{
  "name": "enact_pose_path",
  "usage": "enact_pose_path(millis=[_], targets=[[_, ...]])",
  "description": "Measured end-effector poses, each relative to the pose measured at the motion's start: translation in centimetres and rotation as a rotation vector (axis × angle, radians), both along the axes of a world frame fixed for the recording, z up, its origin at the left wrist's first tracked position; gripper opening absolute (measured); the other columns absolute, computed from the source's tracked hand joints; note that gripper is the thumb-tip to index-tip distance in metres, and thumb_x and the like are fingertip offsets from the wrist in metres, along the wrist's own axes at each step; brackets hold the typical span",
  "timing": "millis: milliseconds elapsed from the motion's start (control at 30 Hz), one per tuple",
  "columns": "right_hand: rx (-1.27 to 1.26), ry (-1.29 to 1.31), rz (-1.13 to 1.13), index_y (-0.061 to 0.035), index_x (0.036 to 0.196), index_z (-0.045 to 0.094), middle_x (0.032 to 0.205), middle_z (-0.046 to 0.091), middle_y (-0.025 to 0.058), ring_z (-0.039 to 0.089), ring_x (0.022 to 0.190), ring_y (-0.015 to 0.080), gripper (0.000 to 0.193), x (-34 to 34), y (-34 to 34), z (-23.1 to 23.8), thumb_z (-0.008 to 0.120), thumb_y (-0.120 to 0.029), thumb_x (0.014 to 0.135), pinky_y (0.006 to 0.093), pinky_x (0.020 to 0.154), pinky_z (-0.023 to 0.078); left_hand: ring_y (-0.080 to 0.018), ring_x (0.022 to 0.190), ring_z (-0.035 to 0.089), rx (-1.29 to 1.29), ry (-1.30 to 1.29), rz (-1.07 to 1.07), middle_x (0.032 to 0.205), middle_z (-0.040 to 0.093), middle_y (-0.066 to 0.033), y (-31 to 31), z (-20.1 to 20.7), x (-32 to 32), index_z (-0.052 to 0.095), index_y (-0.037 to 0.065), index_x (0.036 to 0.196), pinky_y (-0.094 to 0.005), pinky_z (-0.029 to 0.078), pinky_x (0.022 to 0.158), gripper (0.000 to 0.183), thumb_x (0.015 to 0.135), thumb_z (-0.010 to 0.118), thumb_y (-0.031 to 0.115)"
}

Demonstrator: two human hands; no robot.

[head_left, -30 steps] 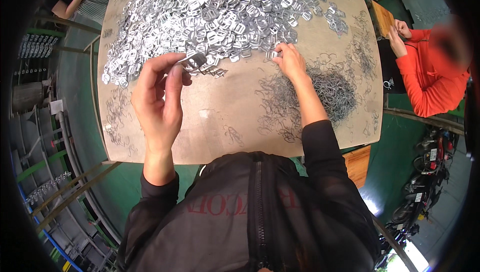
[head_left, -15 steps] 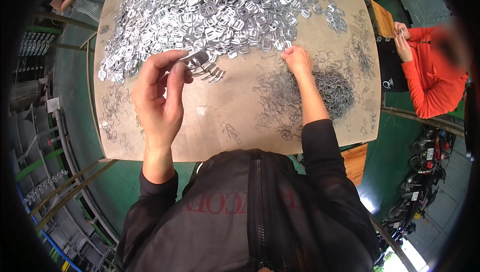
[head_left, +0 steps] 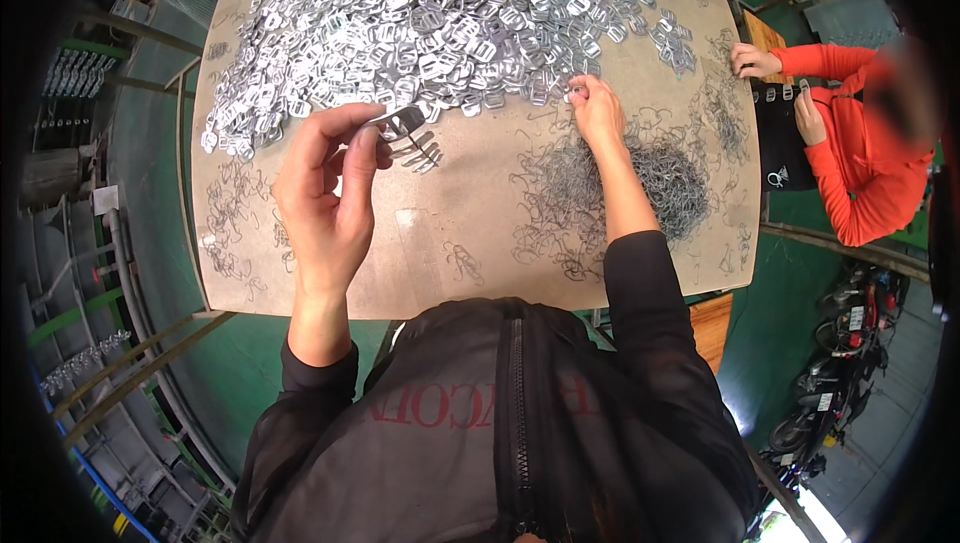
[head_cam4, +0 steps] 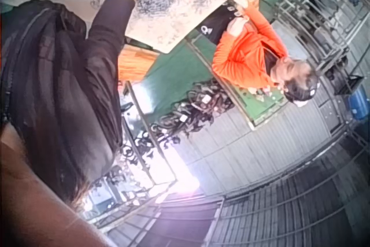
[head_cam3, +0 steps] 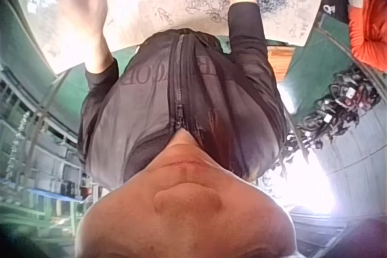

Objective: The person strings small metal buckles onto a metal hook, picking them from a pile and sliding them one by one onto the wire, then hangs the completed string onto a large industrial metal rack.

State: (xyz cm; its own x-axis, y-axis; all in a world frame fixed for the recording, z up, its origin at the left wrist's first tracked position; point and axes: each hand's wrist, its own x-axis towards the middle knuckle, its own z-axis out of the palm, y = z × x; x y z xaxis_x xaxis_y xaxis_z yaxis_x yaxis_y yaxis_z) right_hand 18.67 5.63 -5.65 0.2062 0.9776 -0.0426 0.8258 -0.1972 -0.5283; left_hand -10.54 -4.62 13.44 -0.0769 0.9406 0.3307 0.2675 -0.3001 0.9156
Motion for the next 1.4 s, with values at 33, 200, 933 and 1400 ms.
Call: enact_pose_path(millis=[33,200,933,1400], targets=[[-0.009,-0.011,0.011,-0.0193,0.100,0.066,0.095,0.061,0.0053,0.062,0.089,0.0280,0.019,-0.1,-0.1,0.0,0.064,-0.016,0.081,0.0404,0.075,0.049,-0.0077,0.069,0.060,-0.005,0.001,0.001,0.082,0.060,-0.0040,0.0,0.0,0.0,0.059,0.000,0.102,-0.0195,0.049,0.061,0.013,0.090,0.054,-0.001],[-0.014,-0.037,0.047,-0.0181,0.094,0.066,0.093,0.062,0.0042,0.062,0.087,0.0269,0.013,-1.0,-0.2,0.0,0.066,-0.017,0.080,0.0395,0.073,0.049,-0.0077,0.069,0.060,-0.005,0.004,-0.005,0.083,0.060,-0.0042,-0.1,0.0,0.0,0.060,0.000,0.101,-0.0195,0.049,0.060,0.013,0.090,0.053,-0.001],[-0.065,-0.084,-0.016,-0.0032,0.092,0.063,0.087,0.067,0.0132,0.065,0.082,0.0295,0.015,-0.2,-3.4,1.1,0.063,-0.013,0.081,0.0402,0.074,0.050,-0.0084,0.069,0.059,-0.006,0.015,0.022,0.083,0.060,-0.0048,-0.7,-0.3,-0.5,0.060,-0.001,0.102,-0.0197,0.049,0.061,0.013,0.090,0.053,-0.002],[-0.074,0.100,0.091,-0.0099,0.098,0.062,0.087,0.065,0.0056,0.063,0.087,0.0247,0.030,-1.3,-3.3,0.0,0.075,-0.022,0.074,0.0385,0.074,0.049,-0.0085,0.068,0.059,0.020,0.024,-0.001,0.083,0.061,-0.0051,-1.0,0.0,-0.2,0.060,-0.002,0.101,-0.0205,0.049,0.060,0.013,0.089,0.054,-0.002]])
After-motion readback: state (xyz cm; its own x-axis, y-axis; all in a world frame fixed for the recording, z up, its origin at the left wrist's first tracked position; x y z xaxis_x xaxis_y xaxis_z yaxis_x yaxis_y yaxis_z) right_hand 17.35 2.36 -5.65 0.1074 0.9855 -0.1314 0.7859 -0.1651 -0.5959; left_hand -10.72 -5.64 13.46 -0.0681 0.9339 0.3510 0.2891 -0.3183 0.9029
